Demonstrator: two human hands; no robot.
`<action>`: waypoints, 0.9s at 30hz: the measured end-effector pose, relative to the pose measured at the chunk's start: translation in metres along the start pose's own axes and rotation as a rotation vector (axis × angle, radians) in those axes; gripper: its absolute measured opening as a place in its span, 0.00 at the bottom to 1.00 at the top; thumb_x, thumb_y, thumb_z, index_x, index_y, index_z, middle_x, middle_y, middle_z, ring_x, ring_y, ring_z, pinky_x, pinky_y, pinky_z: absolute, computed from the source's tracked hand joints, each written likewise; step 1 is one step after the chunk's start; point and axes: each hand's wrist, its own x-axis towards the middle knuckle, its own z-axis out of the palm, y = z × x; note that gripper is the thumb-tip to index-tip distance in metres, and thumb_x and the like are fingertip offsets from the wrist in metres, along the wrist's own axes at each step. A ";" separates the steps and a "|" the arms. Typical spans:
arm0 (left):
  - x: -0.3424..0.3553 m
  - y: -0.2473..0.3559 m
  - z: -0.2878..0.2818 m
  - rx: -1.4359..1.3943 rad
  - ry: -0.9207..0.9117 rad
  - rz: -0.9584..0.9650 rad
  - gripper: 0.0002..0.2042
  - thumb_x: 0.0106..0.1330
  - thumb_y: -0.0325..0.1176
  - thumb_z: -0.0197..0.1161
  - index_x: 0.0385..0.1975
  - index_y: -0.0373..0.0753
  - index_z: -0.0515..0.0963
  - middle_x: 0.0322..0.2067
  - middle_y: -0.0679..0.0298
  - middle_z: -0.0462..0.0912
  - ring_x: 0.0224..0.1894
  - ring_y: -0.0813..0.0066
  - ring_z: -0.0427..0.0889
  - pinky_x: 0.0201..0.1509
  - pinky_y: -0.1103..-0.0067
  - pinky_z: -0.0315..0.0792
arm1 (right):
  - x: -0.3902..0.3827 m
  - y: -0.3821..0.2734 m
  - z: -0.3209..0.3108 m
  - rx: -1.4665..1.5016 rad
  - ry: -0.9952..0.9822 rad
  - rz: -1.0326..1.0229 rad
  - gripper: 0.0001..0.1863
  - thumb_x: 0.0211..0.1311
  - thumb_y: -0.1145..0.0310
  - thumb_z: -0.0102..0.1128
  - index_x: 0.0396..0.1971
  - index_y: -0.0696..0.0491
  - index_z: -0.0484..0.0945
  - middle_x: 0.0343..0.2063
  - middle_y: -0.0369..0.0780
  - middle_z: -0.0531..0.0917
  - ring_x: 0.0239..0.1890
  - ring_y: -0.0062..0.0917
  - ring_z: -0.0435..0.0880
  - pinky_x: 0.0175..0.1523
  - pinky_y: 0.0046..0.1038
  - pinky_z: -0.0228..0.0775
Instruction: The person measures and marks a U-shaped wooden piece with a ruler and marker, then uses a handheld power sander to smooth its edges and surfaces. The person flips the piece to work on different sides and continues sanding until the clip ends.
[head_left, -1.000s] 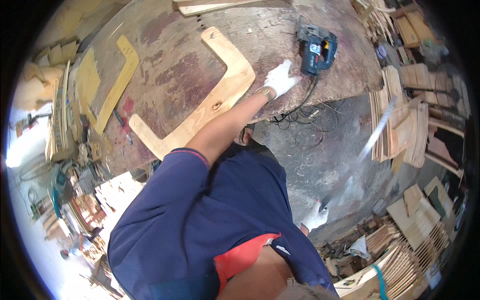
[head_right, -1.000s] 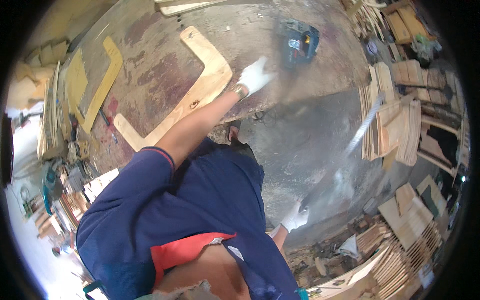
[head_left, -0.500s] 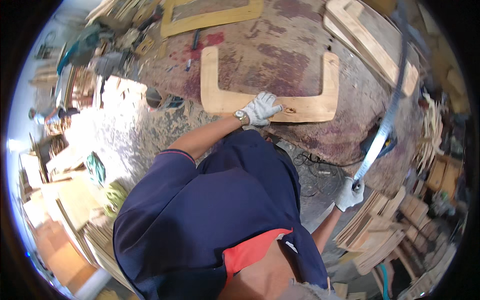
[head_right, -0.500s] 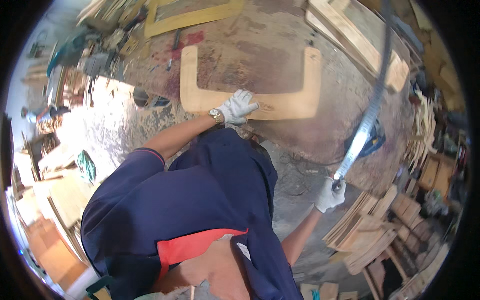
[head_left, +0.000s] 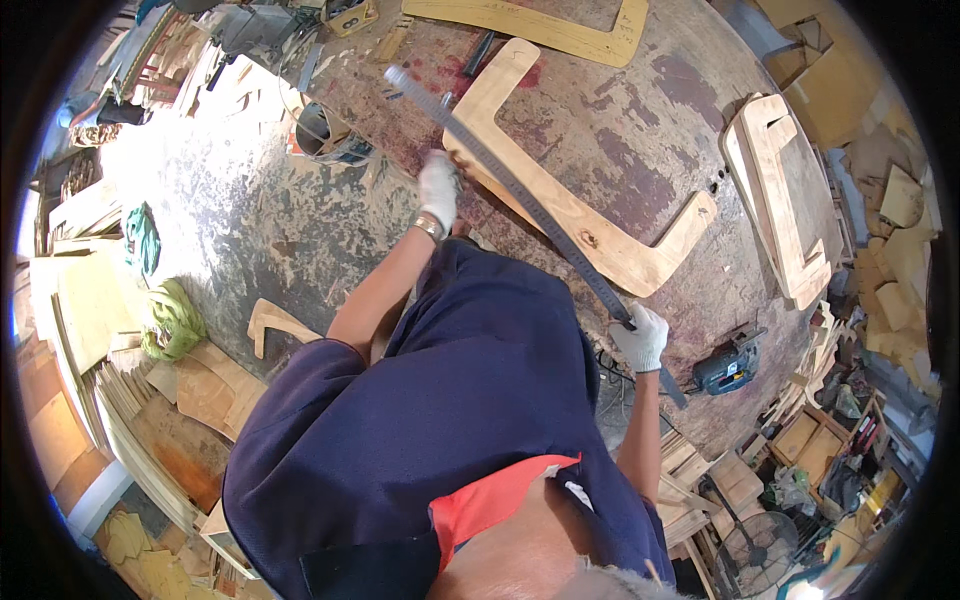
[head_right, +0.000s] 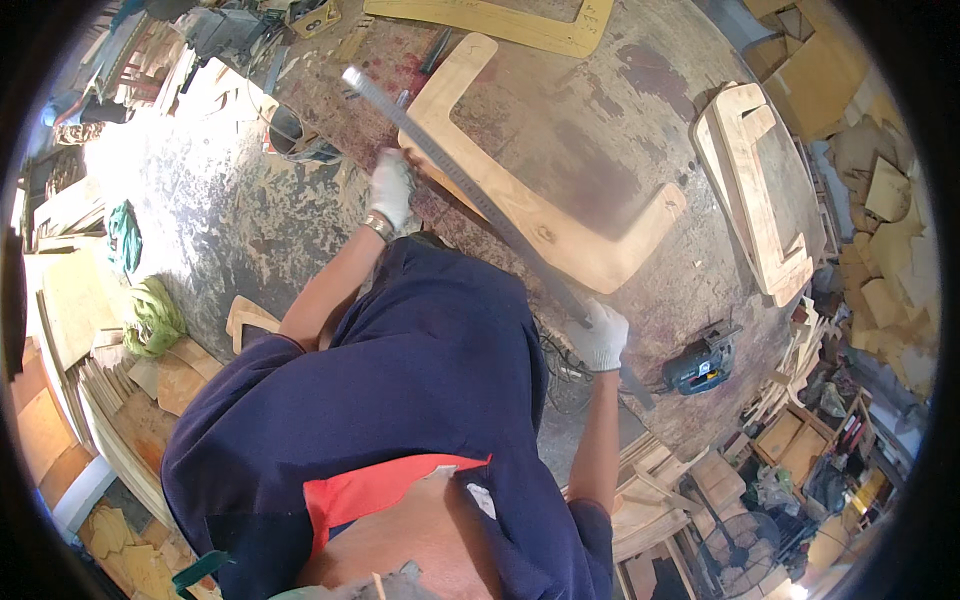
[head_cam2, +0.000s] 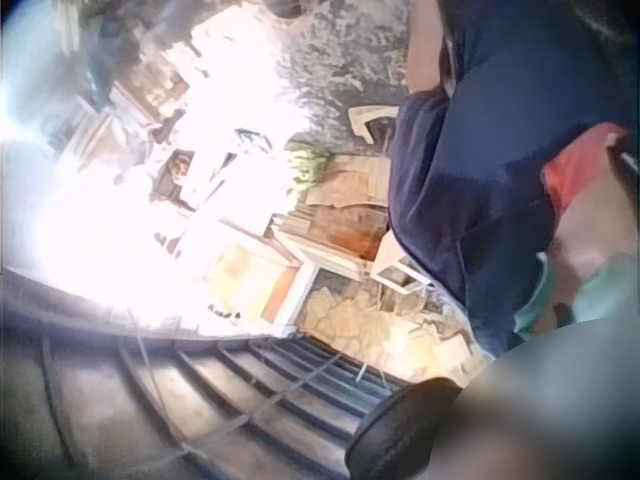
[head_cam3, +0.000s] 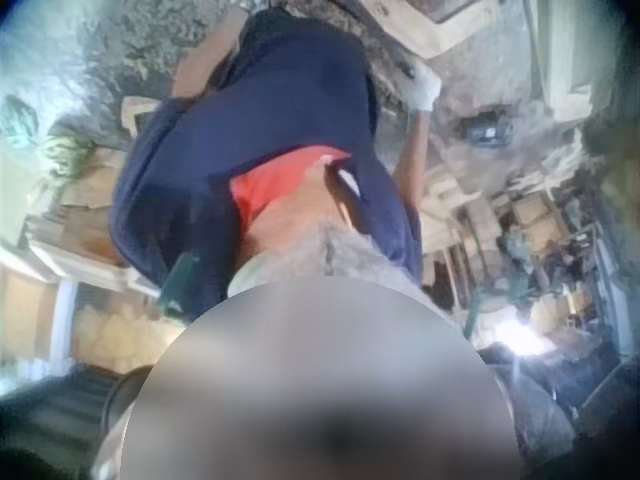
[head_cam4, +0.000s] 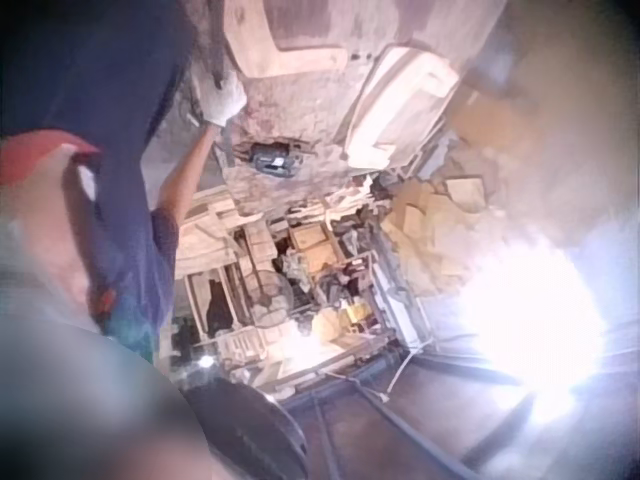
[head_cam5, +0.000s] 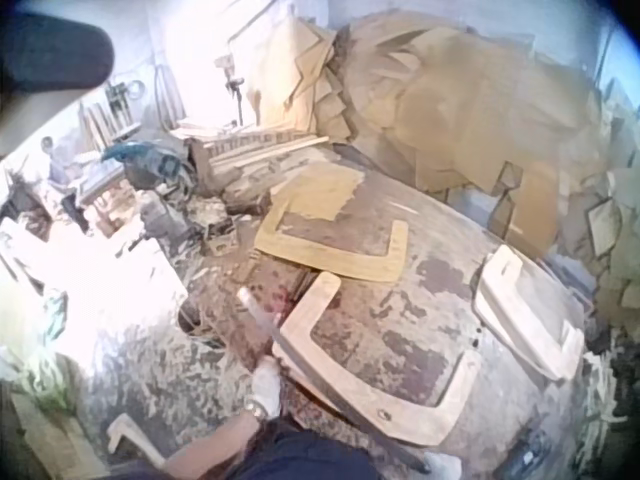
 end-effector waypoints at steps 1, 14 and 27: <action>0.009 0.008 -0.018 -0.234 -0.031 -0.012 0.27 0.81 0.57 0.53 0.57 0.36 0.78 0.49 0.49 0.85 0.37 0.56 0.88 0.38 0.64 0.83 | 0.010 0.002 0.006 -0.017 -0.039 -0.043 0.17 0.40 0.60 0.78 0.27 0.50 0.80 0.22 0.45 0.83 0.26 0.45 0.85 0.33 0.44 0.74; 0.075 0.037 -0.055 0.301 0.114 0.023 0.11 0.81 0.39 0.59 0.43 0.38 0.77 0.29 0.54 0.86 0.22 0.70 0.83 0.21 0.77 0.73 | 0.099 0.005 -0.002 0.640 0.633 0.410 0.17 0.81 0.60 0.52 0.35 0.58 0.79 0.27 0.42 0.83 0.35 0.37 0.87 0.40 0.42 0.76; 0.078 0.045 -0.056 0.217 0.091 0.012 0.11 0.81 0.41 0.61 0.45 0.39 0.76 0.32 0.58 0.86 0.29 0.66 0.88 0.26 0.77 0.78 | 0.056 -0.020 0.003 1.778 0.981 0.765 0.26 0.82 0.44 0.54 0.45 0.56 0.76 0.25 0.39 0.80 0.26 0.29 0.77 0.35 0.32 0.71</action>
